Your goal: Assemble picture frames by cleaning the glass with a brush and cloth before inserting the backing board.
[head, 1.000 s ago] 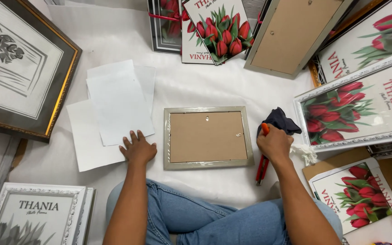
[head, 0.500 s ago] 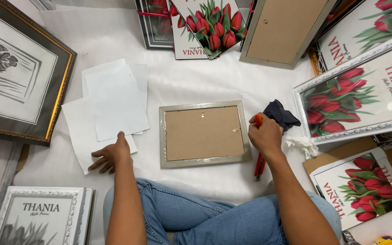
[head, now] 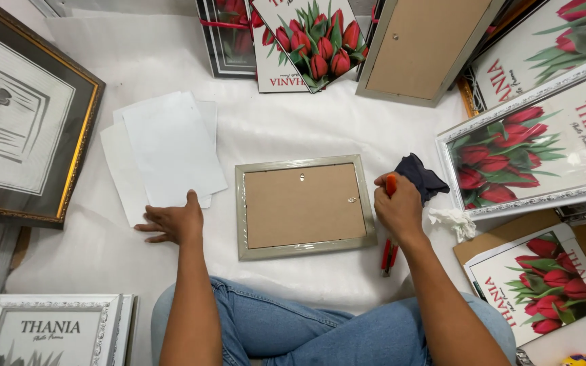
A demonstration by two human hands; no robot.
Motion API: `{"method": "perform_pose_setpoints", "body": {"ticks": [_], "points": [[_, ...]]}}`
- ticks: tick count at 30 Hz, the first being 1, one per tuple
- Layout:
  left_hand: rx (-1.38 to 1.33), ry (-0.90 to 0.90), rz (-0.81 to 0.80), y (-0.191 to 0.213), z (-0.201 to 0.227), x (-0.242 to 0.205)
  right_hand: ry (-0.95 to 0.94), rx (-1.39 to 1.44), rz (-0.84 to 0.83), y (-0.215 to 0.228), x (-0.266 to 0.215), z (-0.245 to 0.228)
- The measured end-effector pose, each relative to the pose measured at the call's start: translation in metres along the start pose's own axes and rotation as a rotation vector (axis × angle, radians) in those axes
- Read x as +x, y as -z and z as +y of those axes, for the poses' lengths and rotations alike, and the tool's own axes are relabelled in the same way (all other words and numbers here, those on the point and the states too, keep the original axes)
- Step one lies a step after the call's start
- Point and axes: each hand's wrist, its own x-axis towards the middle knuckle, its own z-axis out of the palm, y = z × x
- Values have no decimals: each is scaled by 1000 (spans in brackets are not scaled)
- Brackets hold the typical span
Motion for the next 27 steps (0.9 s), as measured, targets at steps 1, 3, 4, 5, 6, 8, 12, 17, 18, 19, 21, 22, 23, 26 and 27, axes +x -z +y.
{"method": "perform_pose_setpoints", "body": {"ticks": [1,3,4,5,6,8,12,17,18,19,21,22,23,26,27], "points": [[45,-26,18,2,5,-7,35,0,18,2,-1,-3],[36,-174,23,13,20,-26,86,76,76,0,-4,-4],[18,-334,32,18,29,-34,142,160,146,-2,-4,-5],[24,-329,29,7,26,-34,137,157,139,-2,-5,-15],[-87,-464,-77,-5,19,-37,188,266,154,-1,-9,-23],[-194,-583,-187,-15,18,-47,233,372,157,-8,-23,-43],[-120,-728,-356,-33,29,-54,348,572,-132,-52,-63,-73],[25,-766,-374,-47,34,-51,392,628,-520,-85,-87,-80],[37,-769,-377,-52,33,-47,437,594,-561,-88,-85,-81],[48,-773,-379,-56,33,-44,481,559,-602,-90,-82,-82],[96,-748,-379,-61,31,-36,405,479,-646,-79,-67,-76],[140,-732,-373,-64,31,-33,336,399,-681,-73,-59,-73],[142,-726,-379,-66,29,-29,329,397,-685,-60,-49,-74],[191,-675,-413,-65,28,-20,215,155,-665,-23,-23,-72],[180,-664,-424,-61,31,-21,100,-4,-623,-11,-15,-70]]}}
